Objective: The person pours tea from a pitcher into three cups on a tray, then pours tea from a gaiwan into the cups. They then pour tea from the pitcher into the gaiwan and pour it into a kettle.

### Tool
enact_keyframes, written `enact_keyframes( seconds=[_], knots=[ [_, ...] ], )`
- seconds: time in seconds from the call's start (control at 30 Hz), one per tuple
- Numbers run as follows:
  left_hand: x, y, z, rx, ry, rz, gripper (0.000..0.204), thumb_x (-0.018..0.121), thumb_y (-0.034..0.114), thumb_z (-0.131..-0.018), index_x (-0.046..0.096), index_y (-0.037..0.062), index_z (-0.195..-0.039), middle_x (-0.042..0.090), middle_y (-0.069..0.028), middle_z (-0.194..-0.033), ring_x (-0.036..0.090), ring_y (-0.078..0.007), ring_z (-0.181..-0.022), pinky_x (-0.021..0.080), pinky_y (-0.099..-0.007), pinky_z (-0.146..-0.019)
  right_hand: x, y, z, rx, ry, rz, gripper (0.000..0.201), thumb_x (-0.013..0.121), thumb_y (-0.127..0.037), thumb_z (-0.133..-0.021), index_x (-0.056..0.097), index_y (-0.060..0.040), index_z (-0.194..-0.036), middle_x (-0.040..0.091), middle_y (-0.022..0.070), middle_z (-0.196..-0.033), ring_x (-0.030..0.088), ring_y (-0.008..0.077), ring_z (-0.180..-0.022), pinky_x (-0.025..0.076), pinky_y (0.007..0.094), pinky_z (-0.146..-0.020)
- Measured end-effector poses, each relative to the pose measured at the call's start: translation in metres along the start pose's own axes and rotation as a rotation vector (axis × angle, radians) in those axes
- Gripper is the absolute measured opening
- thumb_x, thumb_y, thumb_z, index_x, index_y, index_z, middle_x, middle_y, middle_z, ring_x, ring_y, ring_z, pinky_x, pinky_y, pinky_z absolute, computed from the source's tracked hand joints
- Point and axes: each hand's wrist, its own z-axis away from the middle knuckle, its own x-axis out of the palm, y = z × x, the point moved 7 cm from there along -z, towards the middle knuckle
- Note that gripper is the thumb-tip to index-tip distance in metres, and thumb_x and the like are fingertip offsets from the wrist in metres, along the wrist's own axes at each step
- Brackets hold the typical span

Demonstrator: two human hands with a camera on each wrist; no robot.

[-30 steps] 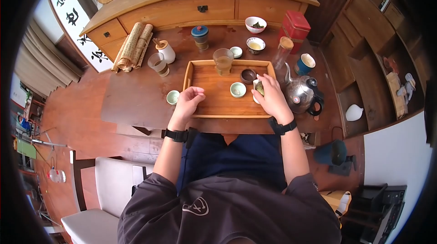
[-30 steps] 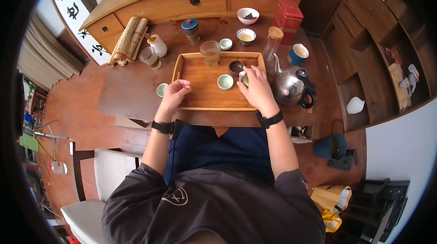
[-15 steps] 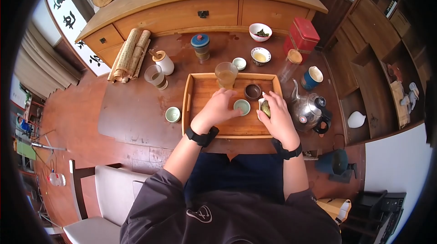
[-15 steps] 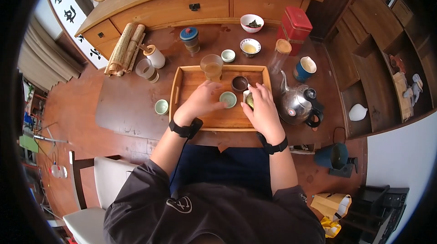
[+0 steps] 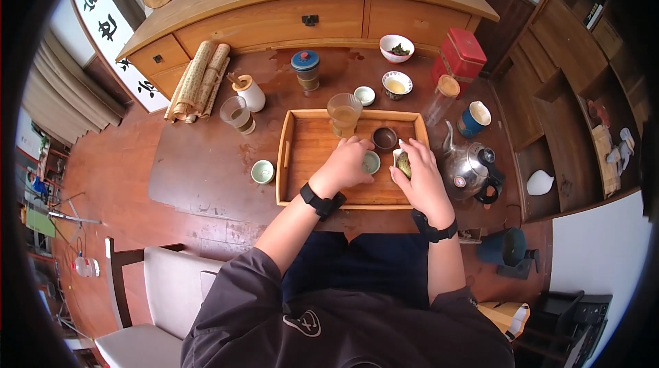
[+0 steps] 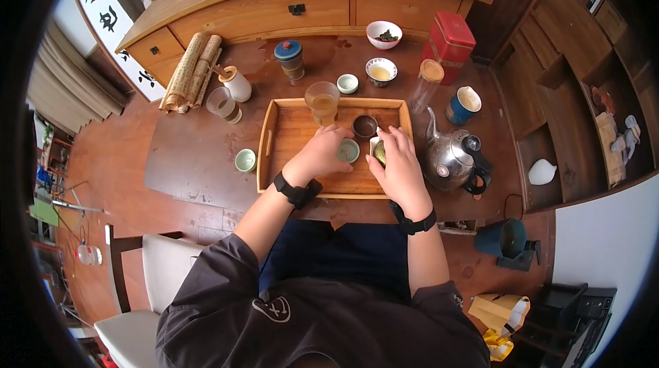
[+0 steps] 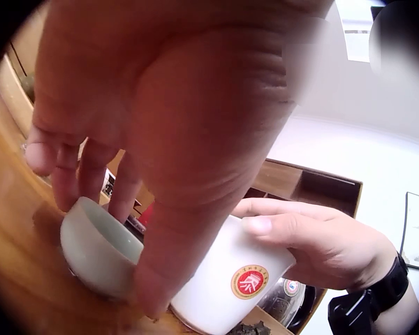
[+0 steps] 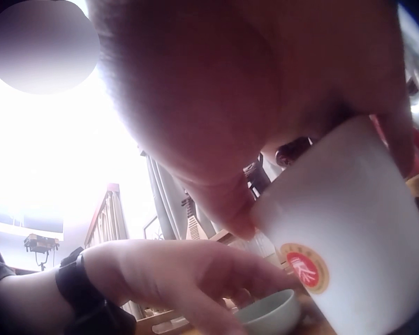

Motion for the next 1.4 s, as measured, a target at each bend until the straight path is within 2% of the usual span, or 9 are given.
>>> enact_keyframes(
  seconds=[0.2,0.27,0.37,0.57,0.7,0.83,0.9,1.2,1.4],
  knots=[
    [-0.003,-0.003,-0.001,0.020,0.026,-0.055,0.066,0.094,0.021,-0.065,0.070,0.0019,-0.123,0.069,-0.0207,-0.120,0.062,-0.0391,-0.120,0.051,-0.0437,-0.105,0.000,0.001,0.001,-0.021,0.012,0.004,0.055,0.075,-0.023,-0.095,0.055,0.0006,-0.140,0.053,0.0283,-0.146,0.047,0.0502,-0.140,0.042,0.0531,-0.117],
    [-0.029,0.007,0.007,0.057,0.152,0.072,0.062,0.094,0.023,-0.064,0.072,0.0012,-0.118,0.073,-0.0188,-0.113,0.069,-0.0339,-0.108,0.055,-0.0407,-0.095,0.001,0.002,0.000,-0.026,0.017,-0.007,0.055,0.075,-0.023,-0.095,0.055,0.0006,-0.140,0.053,0.0284,-0.146,0.047,0.0503,-0.139,0.042,0.0531,-0.117],
    [-0.073,0.024,0.016,-0.063,0.144,0.177,0.056,0.092,0.024,-0.068,0.073,0.0001,-0.114,0.076,-0.0134,-0.100,0.072,-0.0248,-0.094,0.057,-0.0364,-0.085,0.001,0.002,0.001,-0.037,0.028,-0.008,0.055,0.075,-0.022,-0.095,0.055,0.0006,-0.140,0.053,0.0287,-0.145,0.048,0.0502,-0.139,0.042,0.0529,-0.116],
    [-0.133,0.005,-0.008,-0.065,0.307,0.005,0.057,0.090,0.023,-0.069,0.070,0.0002,-0.118,0.076,-0.0161,-0.106,0.073,-0.0282,-0.103,0.058,-0.0366,-0.091,0.001,0.003,0.001,-0.040,0.038,-0.010,0.056,0.076,-0.022,-0.094,0.056,0.0024,-0.140,0.053,0.0297,-0.144,0.049,0.0496,-0.138,0.042,0.0525,-0.116],
    [-0.138,-0.003,-0.030,-0.115,0.276,-0.103,0.065,0.088,0.021,-0.068,0.066,0.0012,-0.126,0.066,-0.0190,-0.123,0.067,-0.0351,-0.116,0.056,-0.0417,-0.101,0.003,0.004,0.001,-0.036,0.045,-0.005,0.057,0.077,-0.022,-0.093,0.057,0.0034,-0.140,0.054,0.0300,-0.143,0.050,0.0489,-0.136,0.043,0.0520,-0.116],
    [-0.130,-0.006,-0.041,-0.109,0.255,-0.131,0.067,0.087,0.016,-0.067,0.065,0.0024,-0.129,0.061,-0.0187,-0.126,0.064,-0.0373,-0.117,0.055,-0.0412,-0.101,0.003,0.005,0.001,-0.046,0.048,-0.001,0.057,0.077,-0.022,-0.093,0.057,0.0036,-0.140,0.055,0.0301,-0.143,0.051,0.0485,-0.136,0.043,0.0517,-0.116],
    [-0.123,-0.004,-0.047,0.028,0.261,-0.189,0.064,0.083,0.011,-0.067,0.066,0.0029,-0.128,0.058,-0.0194,-0.123,0.060,-0.0403,-0.118,0.055,-0.0427,-0.101,0.004,0.005,0.002,-0.050,0.050,-0.003,0.057,0.077,-0.022,-0.093,0.057,0.0035,-0.140,0.055,0.0300,-0.143,0.050,0.0484,-0.136,0.043,0.0517,-0.116],
    [-0.130,0.015,-0.035,0.229,0.374,-0.275,0.067,0.082,-0.001,-0.067,0.065,0.0038,-0.132,0.057,-0.0169,-0.126,0.056,-0.0397,-0.122,0.052,-0.0431,-0.107,0.003,0.005,0.001,-0.037,0.042,-0.001,0.057,0.076,-0.023,-0.093,0.057,0.0031,-0.140,0.055,0.0294,-0.143,0.051,0.0478,-0.136,0.043,0.0513,-0.116],
    [-0.128,0.026,-0.029,0.353,0.449,-0.472,0.068,0.084,0.001,-0.068,0.064,0.0046,-0.133,0.057,-0.0145,-0.127,0.058,-0.0381,-0.121,0.052,-0.0414,-0.107,0.001,0.002,0.001,-0.027,0.031,-0.003,0.057,0.076,-0.022,-0.093,0.057,0.0030,-0.140,0.055,0.0295,-0.143,0.050,0.0472,-0.137,0.043,0.0510,-0.117]
  ],
)
